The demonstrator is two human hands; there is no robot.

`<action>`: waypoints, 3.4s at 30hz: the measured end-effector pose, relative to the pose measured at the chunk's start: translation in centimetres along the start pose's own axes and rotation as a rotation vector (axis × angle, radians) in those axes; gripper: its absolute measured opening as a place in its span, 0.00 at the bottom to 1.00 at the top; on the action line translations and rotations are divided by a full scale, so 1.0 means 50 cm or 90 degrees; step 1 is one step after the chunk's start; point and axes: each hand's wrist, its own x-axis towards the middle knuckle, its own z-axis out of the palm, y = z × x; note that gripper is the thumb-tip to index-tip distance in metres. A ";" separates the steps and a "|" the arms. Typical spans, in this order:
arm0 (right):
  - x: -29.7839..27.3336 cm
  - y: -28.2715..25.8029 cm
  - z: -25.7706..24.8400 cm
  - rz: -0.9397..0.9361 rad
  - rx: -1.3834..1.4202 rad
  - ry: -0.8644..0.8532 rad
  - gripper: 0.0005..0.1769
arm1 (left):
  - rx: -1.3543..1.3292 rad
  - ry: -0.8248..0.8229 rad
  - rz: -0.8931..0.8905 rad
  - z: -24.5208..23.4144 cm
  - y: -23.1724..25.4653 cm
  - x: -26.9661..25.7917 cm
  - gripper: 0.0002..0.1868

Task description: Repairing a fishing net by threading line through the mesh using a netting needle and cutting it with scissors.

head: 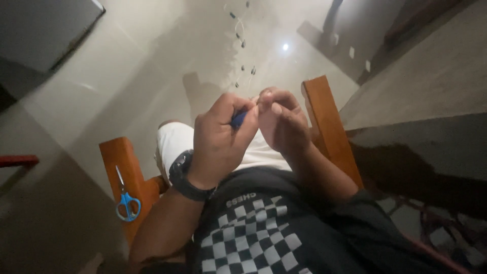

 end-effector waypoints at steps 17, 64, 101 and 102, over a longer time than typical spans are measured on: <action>0.009 -0.002 0.034 -0.019 -0.093 0.008 0.12 | 0.111 -0.108 -0.055 -0.030 0.021 0.025 0.06; -0.021 0.012 -0.050 0.089 -0.129 -0.025 0.03 | 0.068 -0.038 -0.107 0.000 -0.058 -0.073 0.03; -0.037 -0.001 -0.107 0.167 0.136 -0.045 0.03 | 0.124 -0.107 0.047 -0.037 -0.090 -0.074 0.10; -0.038 -0.002 -0.104 0.166 0.136 -0.043 0.03 | 0.124 -0.109 0.047 -0.033 -0.091 -0.086 0.10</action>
